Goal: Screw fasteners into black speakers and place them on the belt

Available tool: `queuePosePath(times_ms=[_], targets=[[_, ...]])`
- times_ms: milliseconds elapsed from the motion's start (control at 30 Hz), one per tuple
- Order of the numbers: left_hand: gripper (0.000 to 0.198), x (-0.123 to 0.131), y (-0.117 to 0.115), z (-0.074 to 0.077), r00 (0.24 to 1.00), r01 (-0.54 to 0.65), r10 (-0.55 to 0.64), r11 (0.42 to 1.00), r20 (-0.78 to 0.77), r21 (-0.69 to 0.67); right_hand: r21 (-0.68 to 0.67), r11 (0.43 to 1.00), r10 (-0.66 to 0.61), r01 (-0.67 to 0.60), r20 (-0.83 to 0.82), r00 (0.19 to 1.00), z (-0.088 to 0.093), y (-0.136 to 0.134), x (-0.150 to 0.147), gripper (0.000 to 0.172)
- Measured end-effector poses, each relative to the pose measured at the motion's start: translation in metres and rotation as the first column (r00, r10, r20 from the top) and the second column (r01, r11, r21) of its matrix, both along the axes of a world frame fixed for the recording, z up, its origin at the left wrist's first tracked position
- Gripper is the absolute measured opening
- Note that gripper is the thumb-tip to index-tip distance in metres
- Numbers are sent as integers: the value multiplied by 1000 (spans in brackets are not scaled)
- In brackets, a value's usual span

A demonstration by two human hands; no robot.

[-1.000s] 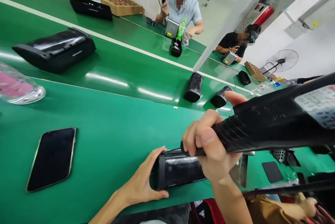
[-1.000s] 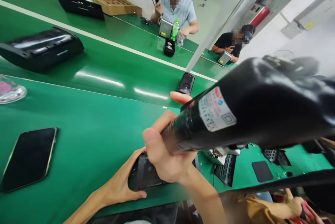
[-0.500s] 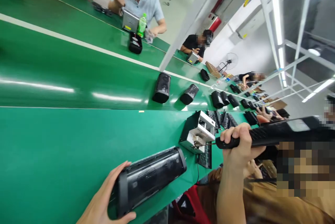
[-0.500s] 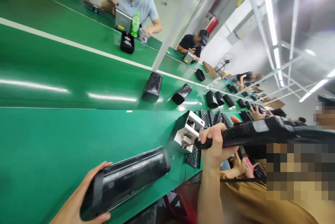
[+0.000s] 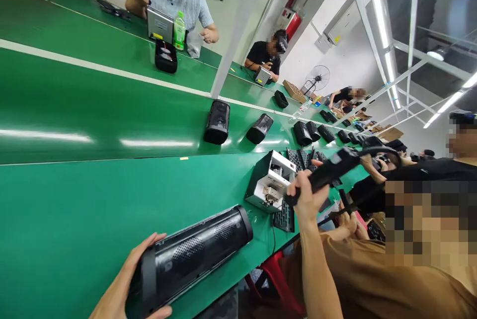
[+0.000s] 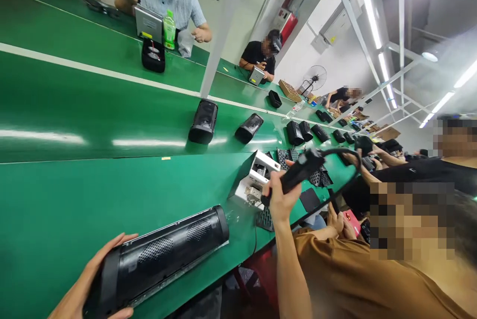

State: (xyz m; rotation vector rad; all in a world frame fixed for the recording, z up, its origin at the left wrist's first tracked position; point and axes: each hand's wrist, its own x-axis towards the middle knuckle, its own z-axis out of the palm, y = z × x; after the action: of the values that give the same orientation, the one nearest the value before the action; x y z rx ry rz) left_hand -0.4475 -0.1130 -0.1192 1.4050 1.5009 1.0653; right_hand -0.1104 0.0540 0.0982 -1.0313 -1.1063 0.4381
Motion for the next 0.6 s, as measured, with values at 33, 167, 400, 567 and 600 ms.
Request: queuePosePath(times_ms=[33, 167, 400, 567, 600], targets=[[97, -1, 0, 1, 1000, 13, -13, 1000, 6, 3, 15, 1000, 12, -12, -24, 1000, 10, -9, -8, 46], [107, -8, 1, 7, 994, 106, -107, 994, 37, 36, 112, 974, 209, -195, -132, 969, 59, -41, -64, 41], [124, -14, 6, 10, 968, 239, -242, 969, 62, 62, 80, 716, 699, -694, -87, 710, 59, -46, -192, 47], [135, -9, 8, 5, 967, 236, -244, 967, 76, 98, 77, 672, 740, -736, -114, 663, 36, -35, -225, 42], [136, -8, 8, 5, 966, 238, -247, 966, 78, 101, 70, 671, 740, -738, -130, 660, 35, -35, -226, 44]])
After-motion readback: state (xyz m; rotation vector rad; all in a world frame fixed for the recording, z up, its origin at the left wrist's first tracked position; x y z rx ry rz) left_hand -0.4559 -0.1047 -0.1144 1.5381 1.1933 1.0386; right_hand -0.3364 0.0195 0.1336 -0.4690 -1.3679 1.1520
